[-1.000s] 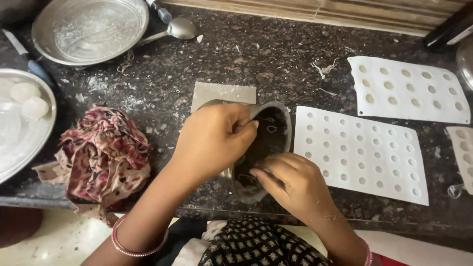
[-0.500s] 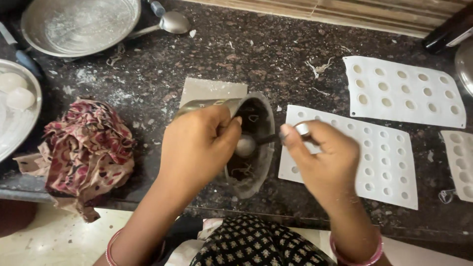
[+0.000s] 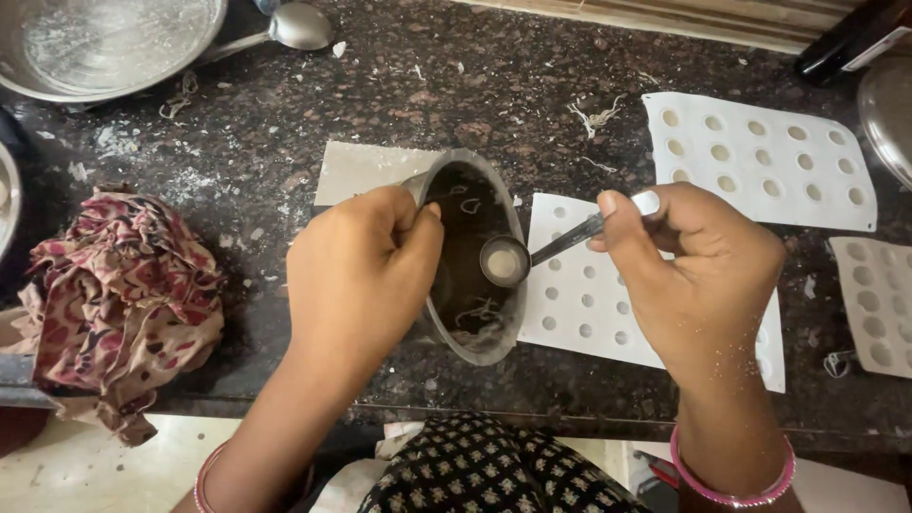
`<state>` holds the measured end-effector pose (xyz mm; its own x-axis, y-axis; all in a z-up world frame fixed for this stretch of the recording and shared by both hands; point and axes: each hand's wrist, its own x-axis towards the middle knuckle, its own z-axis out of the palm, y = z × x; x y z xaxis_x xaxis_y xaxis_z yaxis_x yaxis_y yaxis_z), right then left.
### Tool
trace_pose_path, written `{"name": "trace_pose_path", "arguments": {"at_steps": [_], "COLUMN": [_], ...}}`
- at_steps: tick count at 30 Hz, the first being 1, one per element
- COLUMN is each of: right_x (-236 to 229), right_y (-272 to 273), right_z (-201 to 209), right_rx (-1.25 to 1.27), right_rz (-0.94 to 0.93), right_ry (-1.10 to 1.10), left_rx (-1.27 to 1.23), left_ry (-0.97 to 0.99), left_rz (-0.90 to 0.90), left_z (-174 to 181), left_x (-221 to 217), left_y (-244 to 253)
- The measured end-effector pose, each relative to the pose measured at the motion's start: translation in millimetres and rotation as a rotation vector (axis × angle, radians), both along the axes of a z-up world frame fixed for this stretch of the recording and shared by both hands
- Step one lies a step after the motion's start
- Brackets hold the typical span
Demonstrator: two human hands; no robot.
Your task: The person carries a brass pot of white batter from a wet grinder to a counter, then repeatedly scoops batter with a small ladle and deposits it into the holes of white perforated molds laid on the counter, filling them one hole at a time.
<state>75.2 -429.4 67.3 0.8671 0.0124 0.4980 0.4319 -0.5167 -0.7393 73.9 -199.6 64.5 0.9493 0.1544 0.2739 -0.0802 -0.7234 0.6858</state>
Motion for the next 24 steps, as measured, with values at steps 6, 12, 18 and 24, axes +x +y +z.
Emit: {"name": "trace_pose_path", "arguments": {"at_steps": [6,12,18,24], "right_x": [-3.5,2.3,-6.0,-20.3], "right_y": [-8.9,-29.9,-58.8,-69.3], "right_z": [-0.6,5.1,-1.0,-15.0], "right_rx": [-0.171,-0.110,-0.043,-0.057], "right_rz": [-0.077,-0.143,-0.235,-0.258], "right_ry": [-0.072,-0.077,-0.026,-0.013], "left_rx": [-0.024,-0.031,0.034,-0.044], "left_ry": [-0.015,0.031,-0.022,-0.015], "left_rz": [-0.004,0.000,-0.004,-0.030], "left_z": [-3.7,1.4,-3.2,-10.1], "left_x": [3.2,3.7,-4.0,-8.3], "left_y": [-1.6,-3.0,7.1,28.1]}}
